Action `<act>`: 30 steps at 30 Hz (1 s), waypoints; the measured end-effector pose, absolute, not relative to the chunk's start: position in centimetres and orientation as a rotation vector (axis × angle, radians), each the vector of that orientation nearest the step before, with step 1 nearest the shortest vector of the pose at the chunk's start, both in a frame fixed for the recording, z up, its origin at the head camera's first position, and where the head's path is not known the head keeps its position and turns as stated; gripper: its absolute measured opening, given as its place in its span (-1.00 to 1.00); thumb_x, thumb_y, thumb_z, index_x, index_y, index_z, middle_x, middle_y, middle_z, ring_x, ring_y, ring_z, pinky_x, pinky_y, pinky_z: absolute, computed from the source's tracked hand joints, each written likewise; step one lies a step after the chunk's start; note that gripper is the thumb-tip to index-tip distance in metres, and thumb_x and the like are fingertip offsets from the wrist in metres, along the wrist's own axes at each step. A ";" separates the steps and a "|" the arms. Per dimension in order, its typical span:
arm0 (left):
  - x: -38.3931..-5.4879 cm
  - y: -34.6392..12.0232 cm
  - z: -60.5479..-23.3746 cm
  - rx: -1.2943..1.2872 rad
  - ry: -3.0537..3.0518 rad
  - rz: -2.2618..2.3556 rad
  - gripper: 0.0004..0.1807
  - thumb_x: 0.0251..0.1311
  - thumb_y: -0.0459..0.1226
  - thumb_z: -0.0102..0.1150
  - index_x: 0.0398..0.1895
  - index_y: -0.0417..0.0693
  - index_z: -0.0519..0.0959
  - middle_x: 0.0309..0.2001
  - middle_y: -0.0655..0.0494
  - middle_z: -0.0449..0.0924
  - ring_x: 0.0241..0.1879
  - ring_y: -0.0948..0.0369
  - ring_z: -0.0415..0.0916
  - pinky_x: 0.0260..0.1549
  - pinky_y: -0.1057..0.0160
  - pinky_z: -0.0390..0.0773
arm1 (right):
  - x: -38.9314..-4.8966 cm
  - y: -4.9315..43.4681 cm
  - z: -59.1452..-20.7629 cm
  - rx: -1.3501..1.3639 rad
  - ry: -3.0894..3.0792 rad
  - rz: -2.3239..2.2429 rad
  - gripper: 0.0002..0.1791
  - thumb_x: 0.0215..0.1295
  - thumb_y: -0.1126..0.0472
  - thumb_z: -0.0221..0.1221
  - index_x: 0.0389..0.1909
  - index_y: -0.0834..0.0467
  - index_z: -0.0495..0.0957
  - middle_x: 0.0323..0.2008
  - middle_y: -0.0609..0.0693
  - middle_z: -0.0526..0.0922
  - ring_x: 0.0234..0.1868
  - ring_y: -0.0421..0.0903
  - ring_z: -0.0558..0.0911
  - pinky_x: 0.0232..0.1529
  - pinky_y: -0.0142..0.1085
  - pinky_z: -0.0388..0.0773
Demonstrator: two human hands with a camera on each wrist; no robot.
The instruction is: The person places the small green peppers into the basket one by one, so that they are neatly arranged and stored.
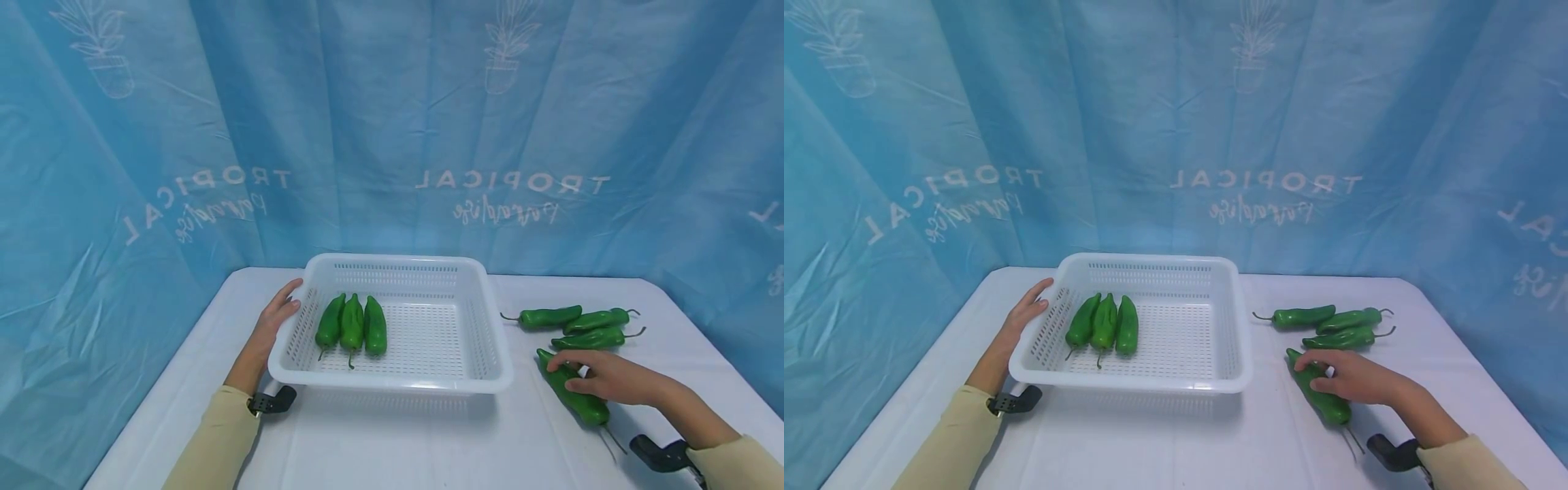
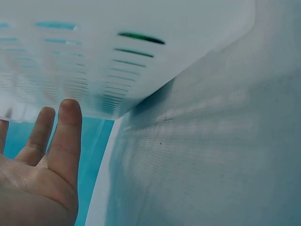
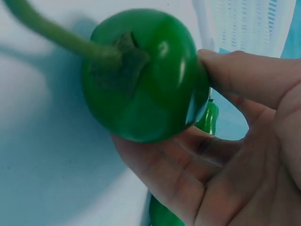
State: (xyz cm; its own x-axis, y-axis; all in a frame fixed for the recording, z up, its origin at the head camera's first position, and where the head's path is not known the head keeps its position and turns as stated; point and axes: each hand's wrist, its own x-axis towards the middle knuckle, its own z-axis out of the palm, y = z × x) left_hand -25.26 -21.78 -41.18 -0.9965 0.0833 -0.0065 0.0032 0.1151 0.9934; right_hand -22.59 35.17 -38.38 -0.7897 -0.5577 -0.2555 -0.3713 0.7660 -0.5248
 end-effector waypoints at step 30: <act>-25.3 -22.0 -41.4 0.133 2.303 2.028 -0.36 0.49 0.10 -0.24 0.57 0.37 -0.06 0.54 -0.01 0.11 0.39 -0.20 0.33 0.15 -0.05 0.58 | -19.5 34.2 -38.2 -0.901 2.734 -0.864 -0.58 0.28 0.19 0.30 0.16 0.06 0.54 0.09 0.01 0.63 -0.11 -0.49 0.53 -0.26 -0.41 0.60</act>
State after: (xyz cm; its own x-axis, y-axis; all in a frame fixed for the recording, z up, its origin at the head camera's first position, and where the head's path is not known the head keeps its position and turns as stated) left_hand -25.29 -22.00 -41.38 -0.9938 0.1113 0.0040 0.0180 0.1255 0.9919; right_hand -19.51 34.20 -38.25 -0.8120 -0.5817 0.0479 -0.5036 0.6568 -0.5613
